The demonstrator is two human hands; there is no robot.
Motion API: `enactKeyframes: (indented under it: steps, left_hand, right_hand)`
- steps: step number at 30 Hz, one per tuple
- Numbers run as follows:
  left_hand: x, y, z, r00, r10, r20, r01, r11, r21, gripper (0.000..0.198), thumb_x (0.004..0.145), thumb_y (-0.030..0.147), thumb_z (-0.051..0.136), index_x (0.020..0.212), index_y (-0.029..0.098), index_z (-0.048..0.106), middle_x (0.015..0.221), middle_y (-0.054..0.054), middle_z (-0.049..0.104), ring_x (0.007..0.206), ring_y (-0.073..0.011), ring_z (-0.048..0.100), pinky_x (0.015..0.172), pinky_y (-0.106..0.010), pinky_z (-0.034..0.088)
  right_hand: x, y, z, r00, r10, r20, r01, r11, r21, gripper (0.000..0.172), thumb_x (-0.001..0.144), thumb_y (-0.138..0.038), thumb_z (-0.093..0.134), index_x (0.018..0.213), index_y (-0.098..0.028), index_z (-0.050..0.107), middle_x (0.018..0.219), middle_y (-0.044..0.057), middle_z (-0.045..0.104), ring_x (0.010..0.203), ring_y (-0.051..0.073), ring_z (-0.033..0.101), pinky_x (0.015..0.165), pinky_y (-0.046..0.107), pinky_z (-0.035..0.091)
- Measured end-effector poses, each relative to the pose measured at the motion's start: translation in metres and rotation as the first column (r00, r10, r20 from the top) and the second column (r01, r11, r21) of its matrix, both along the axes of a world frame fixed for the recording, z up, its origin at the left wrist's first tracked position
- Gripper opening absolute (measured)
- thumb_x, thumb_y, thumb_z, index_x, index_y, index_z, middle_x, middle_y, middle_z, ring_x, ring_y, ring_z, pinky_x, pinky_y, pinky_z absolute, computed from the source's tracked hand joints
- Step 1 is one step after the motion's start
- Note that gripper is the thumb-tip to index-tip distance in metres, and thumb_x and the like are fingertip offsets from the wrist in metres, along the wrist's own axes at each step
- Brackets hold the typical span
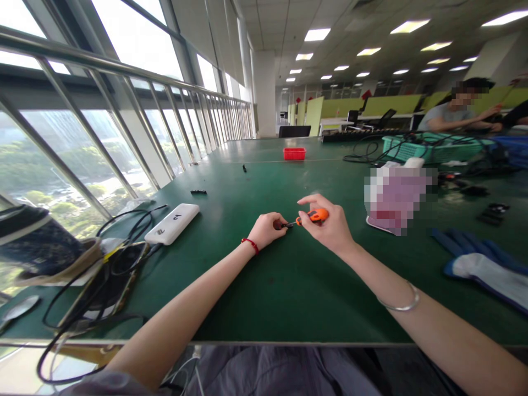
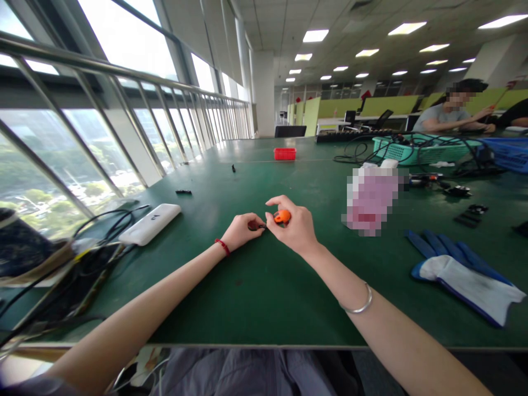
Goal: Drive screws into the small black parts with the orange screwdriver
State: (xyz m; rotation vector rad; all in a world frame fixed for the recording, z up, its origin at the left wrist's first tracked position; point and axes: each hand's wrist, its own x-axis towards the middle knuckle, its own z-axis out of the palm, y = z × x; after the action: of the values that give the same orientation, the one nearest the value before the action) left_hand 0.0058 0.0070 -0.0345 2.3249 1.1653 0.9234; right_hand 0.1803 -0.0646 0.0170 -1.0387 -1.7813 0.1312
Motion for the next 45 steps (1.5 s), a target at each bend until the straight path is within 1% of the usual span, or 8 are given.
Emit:
enactKeyframes:
  steps: [5, 11, 17, 23, 29, 36, 41, 45]
  left_hand:
    - [-0.001, 0.0, 0.0, 1.0, 0.0, 0.005, 0.0, 1.0, -0.007, 0.009, 0.067, 0.018, 0.063, 0.075, 0.015, 0.067, 0.068, 0.0, 0.063, 0.062, -0.0113, 0.056, 0.06, -0.021, 0.046]
    - [-0.001, 0.0, 0.0, 1.0, 0.001, 0.003, -0.001, 1.0, -0.017, 0.009, 0.067, 0.017, 0.062, 0.075, 0.015, 0.067, 0.069, 0.0, 0.064, 0.063, -0.0116, 0.057, 0.061, -0.022, 0.047]
    - [-0.001, 0.002, -0.002, 1.0, -0.014, 0.021, 0.015, 1.0, -0.025, 0.011, 0.067, 0.018, 0.063, 0.077, 0.014, 0.068, 0.069, -0.001, 0.064, 0.063, -0.0116, 0.057, 0.061, -0.022, 0.046]
    - [-0.001, 0.002, -0.002, 1.0, -0.008, 0.027, 0.009, 0.999, -0.037, 0.011, 0.068, 0.019, 0.063, 0.076, 0.013, 0.068, 0.068, -0.001, 0.064, 0.061, -0.0109, 0.056, 0.059, -0.021, 0.046]
    - [-0.001, 0.002, -0.001, 0.999, -0.011, 0.033, 0.013, 0.998, -0.053, 0.012, 0.068, 0.02, 0.064, 0.077, 0.014, 0.068, 0.068, -0.001, 0.064, 0.061, -0.0106, 0.056, 0.058, -0.02, 0.046]
    - [-0.003, 0.001, 0.001, 1.0, -0.006, 0.029, 0.008, 0.997, -0.076, 0.011, 0.068, 0.02, 0.064, 0.077, 0.014, 0.068, 0.068, -0.001, 0.065, 0.061, -0.0106, 0.056, 0.058, -0.021, 0.046]
    - [-0.003, 0.001, 0.0, 0.999, -0.009, 0.04, 0.012, 0.997, -0.07, 0.012, 0.068, 0.021, 0.064, 0.077, 0.014, 0.068, 0.068, -0.001, 0.064, 0.061, -0.0106, 0.056, 0.06, -0.021, 0.046]
    - [-0.004, 0.002, -0.001, 0.999, 0.004, 0.04, -0.001, 0.997, -0.082, 0.011, 0.067, 0.02, 0.064, 0.076, 0.014, 0.068, 0.069, -0.001, 0.065, 0.061, -0.0103, 0.056, 0.058, -0.021, 0.046]
  right_hand:
    - [0.003, 0.005, -0.003, 0.999, -0.017, -0.038, 0.02, 0.998, 0.064, 0.053, 0.068, -0.029, 0.061, 0.117, -0.02, 0.045, 0.074, -0.003, 0.055, 0.058, 0.012, 0.051, 0.056, 0.024, 0.041]
    - [0.002, 0.002, 0.0, 0.999, 0.002, 0.034, -0.001, 1.0, -0.021, 0.015, 0.077, -0.033, 0.055, 0.085, -0.021, 0.058, 0.05, -0.006, 0.046, 0.045, 0.01, 0.043, 0.052, 0.023, 0.037]
    - [0.004, 0.003, -0.001, 1.0, -0.004, -0.028, 0.007, 0.995, 0.101, 0.049, 0.067, -0.028, 0.061, 0.113, -0.02, 0.048, 0.074, -0.002, 0.056, 0.057, 0.011, 0.049, 0.054, 0.023, 0.04]
    - [0.001, -0.001, -0.002, 0.999, -0.041, 0.034, 0.038, 0.996, 0.08, 0.02, 0.075, -0.031, 0.056, 0.092, -0.02, 0.057, 0.049, -0.008, 0.041, 0.044, 0.009, 0.04, 0.051, 0.024, 0.036]
    - [0.0, 0.0, -0.002, 0.996, -0.094, -0.014, 0.095, 0.983, 0.158, 0.044, 0.07, -0.029, 0.059, 0.112, -0.021, 0.05, 0.07, -0.002, 0.055, 0.059, 0.013, 0.052, 0.057, 0.025, 0.042]
    - [-0.005, -0.006, 0.003, 0.986, -0.164, -0.028, 0.164, 0.986, 0.027, 0.02, 0.078, -0.035, 0.055, 0.09, -0.02, 0.058, 0.055, -0.003, 0.053, 0.049, 0.012, 0.049, 0.052, 0.025, 0.039]
    - [-0.007, -0.006, 0.002, 0.988, -0.15, -0.034, 0.152, 0.986, 0.063, 0.046, 0.071, -0.033, 0.06, 0.114, -0.021, 0.047, 0.073, -0.001, 0.058, 0.057, 0.014, 0.052, 0.052, 0.025, 0.04]
    - [-0.008, -0.007, 0.002, 0.988, -0.148, -0.032, 0.147, 0.988, -0.047, 0.024, 0.077, -0.036, 0.057, 0.094, -0.021, 0.056, 0.051, -0.006, 0.048, 0.046, 0.012, 0.047, 0.05, 0.024, 0.036]
